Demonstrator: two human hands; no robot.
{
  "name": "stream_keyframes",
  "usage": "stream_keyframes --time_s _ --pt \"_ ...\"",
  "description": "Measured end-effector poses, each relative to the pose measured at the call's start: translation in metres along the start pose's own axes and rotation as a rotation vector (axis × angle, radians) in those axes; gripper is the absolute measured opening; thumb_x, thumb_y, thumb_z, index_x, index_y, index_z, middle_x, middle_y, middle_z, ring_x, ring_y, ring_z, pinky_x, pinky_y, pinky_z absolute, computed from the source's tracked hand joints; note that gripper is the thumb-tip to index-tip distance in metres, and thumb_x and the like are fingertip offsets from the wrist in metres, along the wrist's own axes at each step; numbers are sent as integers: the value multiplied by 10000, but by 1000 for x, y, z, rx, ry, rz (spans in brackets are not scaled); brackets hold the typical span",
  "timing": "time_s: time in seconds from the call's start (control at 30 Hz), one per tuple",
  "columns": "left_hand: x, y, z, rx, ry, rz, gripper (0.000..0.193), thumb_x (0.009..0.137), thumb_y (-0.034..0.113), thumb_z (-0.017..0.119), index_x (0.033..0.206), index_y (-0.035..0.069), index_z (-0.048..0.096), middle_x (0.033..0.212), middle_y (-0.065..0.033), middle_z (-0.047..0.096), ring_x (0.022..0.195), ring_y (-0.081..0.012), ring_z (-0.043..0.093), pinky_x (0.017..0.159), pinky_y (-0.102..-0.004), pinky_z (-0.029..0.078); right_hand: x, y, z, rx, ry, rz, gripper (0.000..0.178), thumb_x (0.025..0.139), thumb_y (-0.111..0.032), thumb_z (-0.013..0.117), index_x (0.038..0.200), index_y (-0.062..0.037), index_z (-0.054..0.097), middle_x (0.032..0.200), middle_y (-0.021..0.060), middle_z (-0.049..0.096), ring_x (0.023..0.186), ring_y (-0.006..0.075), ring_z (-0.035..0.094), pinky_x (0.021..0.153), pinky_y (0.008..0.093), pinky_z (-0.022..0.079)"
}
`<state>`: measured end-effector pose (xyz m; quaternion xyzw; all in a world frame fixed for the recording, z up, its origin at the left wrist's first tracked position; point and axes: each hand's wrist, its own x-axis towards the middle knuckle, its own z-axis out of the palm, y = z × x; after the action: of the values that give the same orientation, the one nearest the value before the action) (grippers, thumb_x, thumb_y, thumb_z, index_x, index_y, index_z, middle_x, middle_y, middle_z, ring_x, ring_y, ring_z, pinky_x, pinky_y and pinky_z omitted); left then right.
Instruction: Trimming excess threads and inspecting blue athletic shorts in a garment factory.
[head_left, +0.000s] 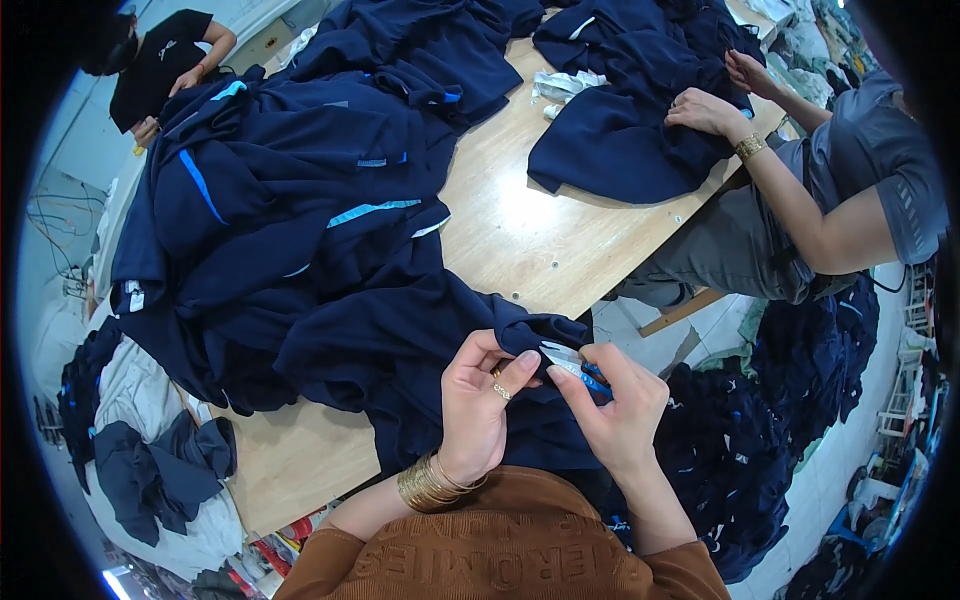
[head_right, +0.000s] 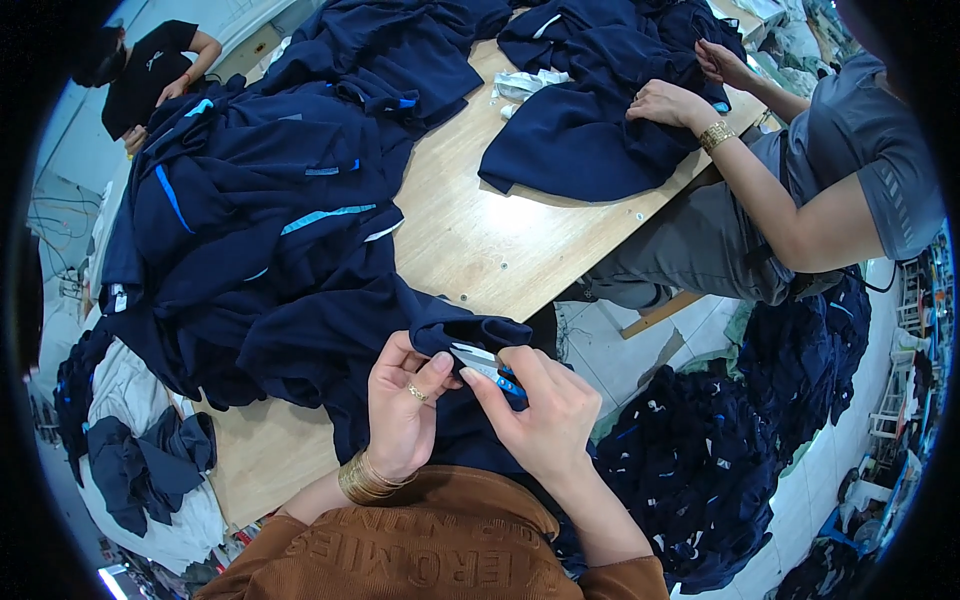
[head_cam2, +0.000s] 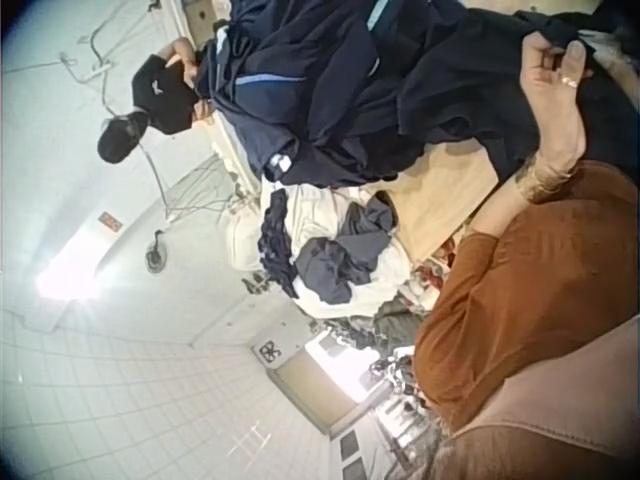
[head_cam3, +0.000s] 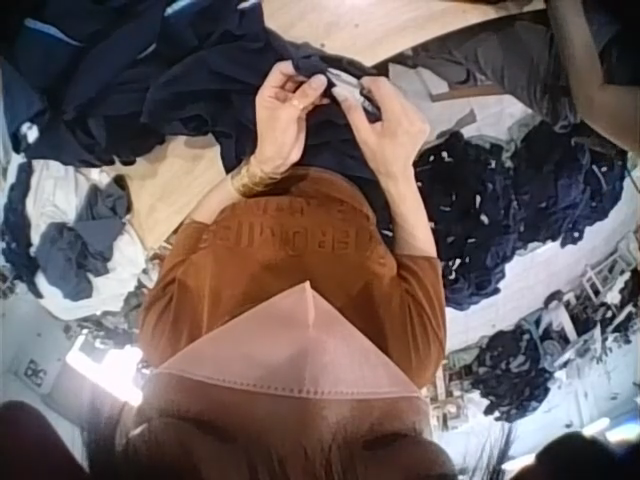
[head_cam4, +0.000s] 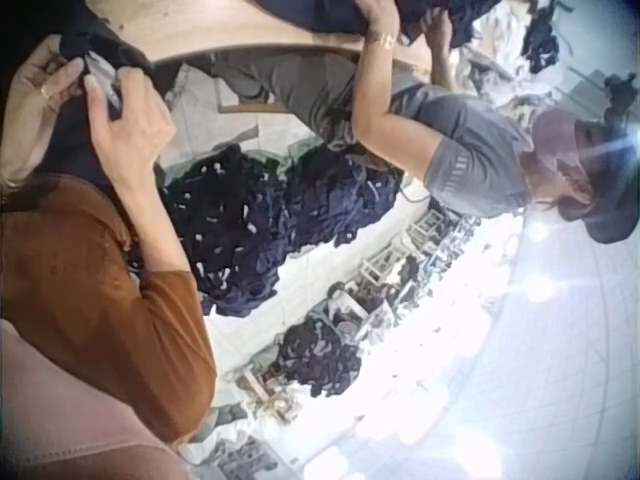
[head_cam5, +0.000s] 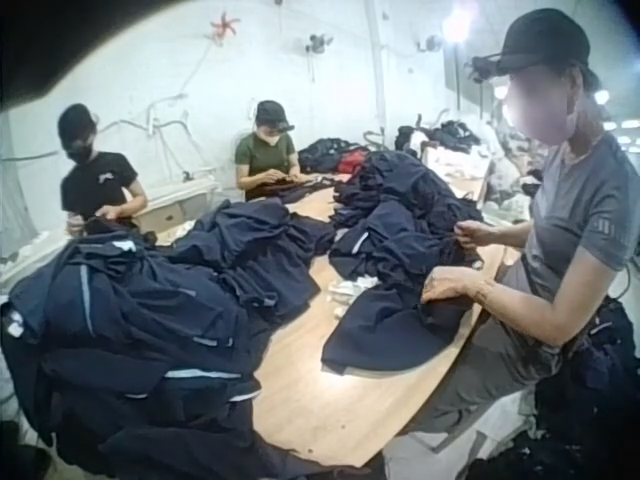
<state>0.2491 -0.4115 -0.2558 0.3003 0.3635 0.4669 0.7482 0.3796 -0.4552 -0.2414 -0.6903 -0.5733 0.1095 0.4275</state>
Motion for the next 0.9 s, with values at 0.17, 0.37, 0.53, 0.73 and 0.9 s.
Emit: stream_keyframes --time_s 0.17,0.37,0.53,0.73,0.9 --pt "0 -1 0 12 11 2 130 833 16 631 948 32 572 885 -31 618 787 -77 568 704 -228 475 0 -1 -3 -11 -43 60 229 749 -236 728 732 -59 584 580 50 540 464 188 528 435 277 387" --pt "0 3 0 -12 17 -50 126 844 43 626 955 45 566 880 -21 619 780 -73 569 699 -227 473 -3 9 -1 224 6 247 220 768 -216 718 785 -36 592 575 35 500 478 102 454 471 229 374" --pt "1 5 -9 -24 28 -70 123 875 72 587 984 61 533 845 -5 602 751 -59 560 676 -214 464 1 18 7 493 46 378 216 790 -207 698 790 -30 574 591 -30 453 554 46 391 515 194 342" --pt "0 11 -60 84 62 -207 87 879 89 573 919 98 496 758 36 553 678 -50 537 661 -209 464 -25 58 36 307 74 470 266 755 -217 735 828 -15 578 581 -18 458 547 57 393 518 203 342" --pt "-9 9 -78 136 26 -256 96 866 81 587 906 99 502 716 38 542 673 -55 546 659 -226 487 -32 39 61 192 -123 342 226 730 -148 714 873 -30 585 644 102 522 587 183 539 579 292 446"
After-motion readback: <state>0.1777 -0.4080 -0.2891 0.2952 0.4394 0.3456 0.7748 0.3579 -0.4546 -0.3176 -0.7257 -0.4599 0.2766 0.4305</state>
